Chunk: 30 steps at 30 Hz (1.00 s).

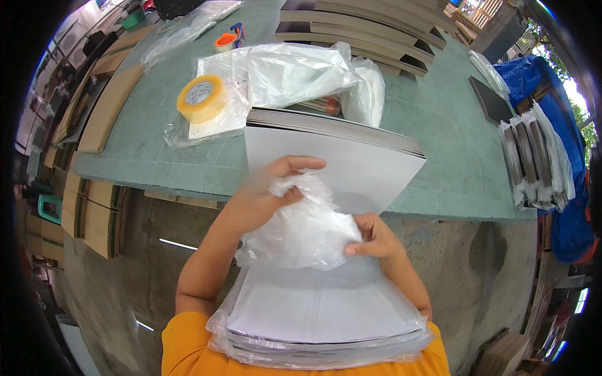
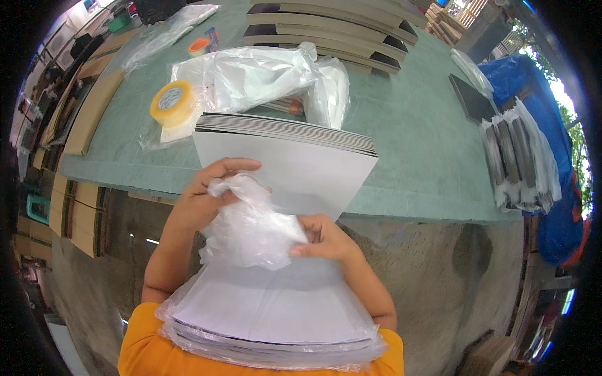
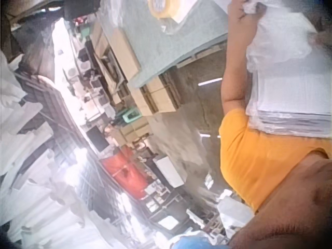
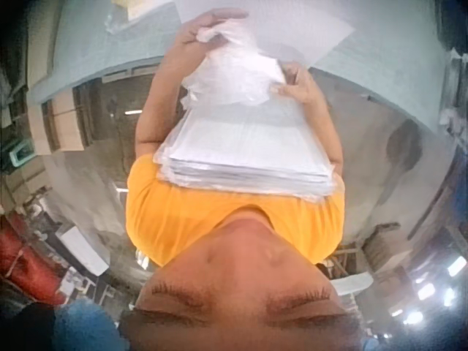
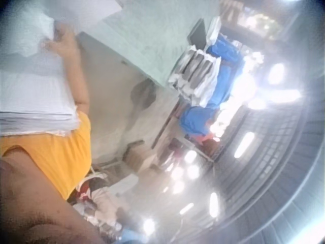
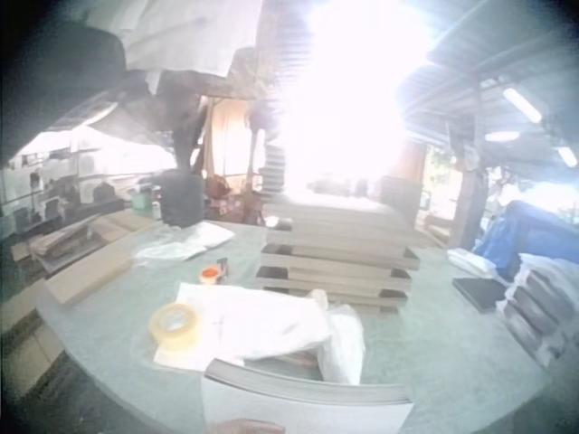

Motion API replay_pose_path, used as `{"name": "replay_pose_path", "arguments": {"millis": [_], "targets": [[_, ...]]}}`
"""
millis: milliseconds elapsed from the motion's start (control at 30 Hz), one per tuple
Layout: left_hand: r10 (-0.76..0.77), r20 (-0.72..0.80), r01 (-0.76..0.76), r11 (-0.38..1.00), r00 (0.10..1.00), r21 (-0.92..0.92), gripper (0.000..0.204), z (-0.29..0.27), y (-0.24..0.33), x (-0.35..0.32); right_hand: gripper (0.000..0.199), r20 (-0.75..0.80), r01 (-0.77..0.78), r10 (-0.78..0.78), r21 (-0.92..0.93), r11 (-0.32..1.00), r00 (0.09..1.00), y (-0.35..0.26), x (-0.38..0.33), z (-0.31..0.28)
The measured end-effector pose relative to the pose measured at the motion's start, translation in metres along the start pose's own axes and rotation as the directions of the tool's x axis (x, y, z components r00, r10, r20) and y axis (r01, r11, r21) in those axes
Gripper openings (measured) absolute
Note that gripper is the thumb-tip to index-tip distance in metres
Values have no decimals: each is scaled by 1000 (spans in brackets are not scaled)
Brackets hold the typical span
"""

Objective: The person wraps individual black-covered books in clear plastic sheets by hand, folding the plastic around the edges and inserting it into the inner covers.

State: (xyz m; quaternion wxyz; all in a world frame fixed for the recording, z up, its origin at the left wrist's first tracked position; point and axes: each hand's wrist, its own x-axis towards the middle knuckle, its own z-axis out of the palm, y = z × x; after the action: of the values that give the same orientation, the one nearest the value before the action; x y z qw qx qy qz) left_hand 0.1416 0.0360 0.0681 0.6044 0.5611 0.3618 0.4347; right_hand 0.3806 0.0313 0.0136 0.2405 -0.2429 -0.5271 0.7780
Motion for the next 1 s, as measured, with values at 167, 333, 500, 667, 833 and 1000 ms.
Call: {"name": "replay_pose_path", "arguments": {"millis": [167,333,500,667,833,1000], "targets": [[198,209,-256,918,958,303,68,16,-3,4,47,28,87,-87,6,996,996,-8,1,-2],[74,432,-40,995,899,-86,79,23,-44,11,46,-43,27,-32,-116,993,999,-26,1,17],[-156,264,106,976,952,193,72,18,-15,4,27,-153,-52,32,-129,990,988,-19,-17,4],[158,312,-316,765,937,562,69,31,-25,0,18,-422,-27,-57,-191,981,905,-32,-12,14],[125,180,-189,896,976,402,44,44,-44,0,29,-653,185,-303,-244,952,694,-8,1,15],[41,-452,126,934,891,334,32,-31,-44,-33,21,-712,307,-64,218,926,699,-14,-32,-32]]}}
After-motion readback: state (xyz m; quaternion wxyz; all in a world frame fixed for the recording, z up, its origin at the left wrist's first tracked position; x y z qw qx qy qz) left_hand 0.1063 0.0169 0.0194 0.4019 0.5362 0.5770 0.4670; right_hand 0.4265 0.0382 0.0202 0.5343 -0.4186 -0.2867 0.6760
